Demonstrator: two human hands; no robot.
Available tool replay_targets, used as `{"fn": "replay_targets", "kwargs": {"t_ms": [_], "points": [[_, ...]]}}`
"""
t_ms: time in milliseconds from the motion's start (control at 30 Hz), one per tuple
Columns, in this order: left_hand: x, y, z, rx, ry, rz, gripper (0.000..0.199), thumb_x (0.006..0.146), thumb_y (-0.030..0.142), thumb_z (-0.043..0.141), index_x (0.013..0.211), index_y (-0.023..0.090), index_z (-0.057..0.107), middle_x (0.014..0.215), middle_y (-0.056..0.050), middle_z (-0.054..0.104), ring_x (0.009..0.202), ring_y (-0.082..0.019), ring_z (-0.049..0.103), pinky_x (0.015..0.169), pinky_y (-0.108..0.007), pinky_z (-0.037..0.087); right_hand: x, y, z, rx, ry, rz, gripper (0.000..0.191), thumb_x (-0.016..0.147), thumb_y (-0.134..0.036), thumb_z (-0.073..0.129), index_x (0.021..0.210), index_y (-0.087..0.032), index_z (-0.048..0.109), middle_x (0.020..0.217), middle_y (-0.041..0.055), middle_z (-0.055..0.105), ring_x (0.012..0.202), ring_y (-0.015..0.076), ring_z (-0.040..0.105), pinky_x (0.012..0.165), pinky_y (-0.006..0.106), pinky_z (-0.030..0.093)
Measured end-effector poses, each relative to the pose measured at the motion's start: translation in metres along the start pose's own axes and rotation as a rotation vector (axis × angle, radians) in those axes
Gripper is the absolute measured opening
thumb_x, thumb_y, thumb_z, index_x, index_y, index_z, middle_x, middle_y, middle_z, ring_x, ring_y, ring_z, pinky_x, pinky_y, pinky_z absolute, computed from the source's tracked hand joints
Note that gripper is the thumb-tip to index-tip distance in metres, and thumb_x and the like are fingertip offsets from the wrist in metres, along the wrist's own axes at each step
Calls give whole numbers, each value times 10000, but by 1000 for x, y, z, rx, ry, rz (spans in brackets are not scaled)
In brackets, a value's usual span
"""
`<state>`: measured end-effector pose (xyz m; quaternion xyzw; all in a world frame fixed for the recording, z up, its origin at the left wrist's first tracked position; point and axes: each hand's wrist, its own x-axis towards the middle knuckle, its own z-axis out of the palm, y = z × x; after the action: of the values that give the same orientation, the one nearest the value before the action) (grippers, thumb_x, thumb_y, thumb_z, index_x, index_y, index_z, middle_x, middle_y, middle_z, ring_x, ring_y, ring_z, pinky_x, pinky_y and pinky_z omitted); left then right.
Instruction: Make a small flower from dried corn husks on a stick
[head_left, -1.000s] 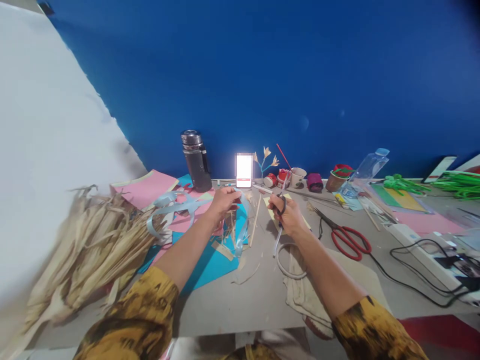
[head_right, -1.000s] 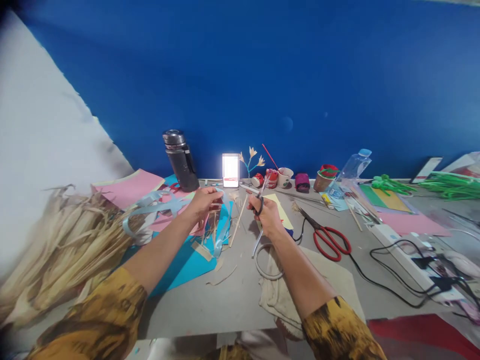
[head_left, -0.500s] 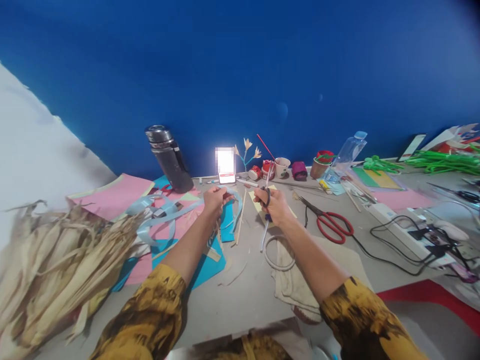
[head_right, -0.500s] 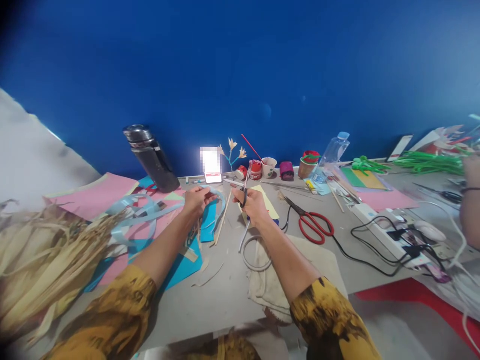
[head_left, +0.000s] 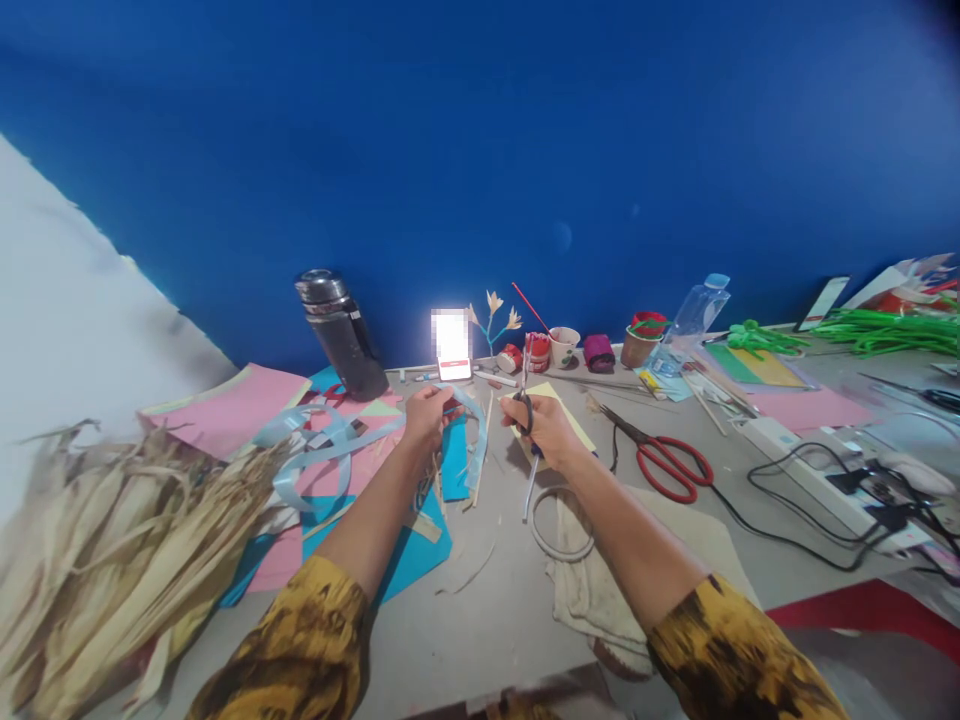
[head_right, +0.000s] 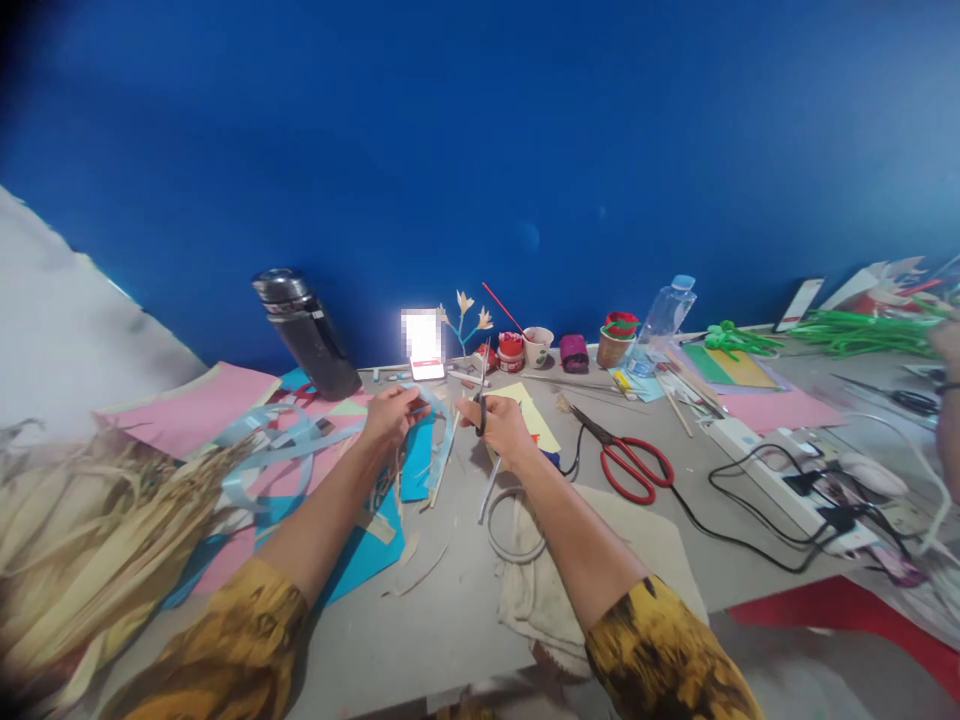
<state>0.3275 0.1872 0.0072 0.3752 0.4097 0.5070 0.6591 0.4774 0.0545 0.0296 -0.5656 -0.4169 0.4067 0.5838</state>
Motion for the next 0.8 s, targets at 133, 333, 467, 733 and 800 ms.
{"fn": "replay_targets", "kwargs": {"t_ms": [133,333,467,733,800], "points": [[-16,22,-4,-55,-8,16,286,600,183,788,617,164,503,577,12,595,575,-125,613,589,-256,514,-11,-4,9,92,-266,51,566,731,-687,652,826,-131,704,773,70,682,521,85,450,430,212,297],[-53,45,-13,-245,25,-24,259,676,177,781,674,174,522,645,19,617,657,-115,632,647,-238,522,-39,1,42,73,-529,239,654,762,-764,559,804,-127,703,780,93,688,522,87,474,424,199,264],[-77,51,-14,-331,116,-131,217,716,180,775,745,174,560,678,21,621,617,-100,612,573,-214,486,-49,6,56,61,-579,257,654,767,-768,551,781,-131,699,761,86,678,525,85,470,417,190,260],[-111,33,-15,-349,127,-214,198,760,223,758,749,187,564,694,17,619,606,-104,608,545,-216,481,-52,2,61,8,-446,94,595,670,-733,678,657,-137,672,603,43,638,462,74,429,429,211,289],[-120,30,-19,-332,75,-225,189,756,239,758,742,184,578,702,1,628,617,-122,618,528,-225,480,-52,2,60,-4,-433,93,572,669,-706,697,647,-135,667,558,32,618,449,77,428,419,209,282]]}}
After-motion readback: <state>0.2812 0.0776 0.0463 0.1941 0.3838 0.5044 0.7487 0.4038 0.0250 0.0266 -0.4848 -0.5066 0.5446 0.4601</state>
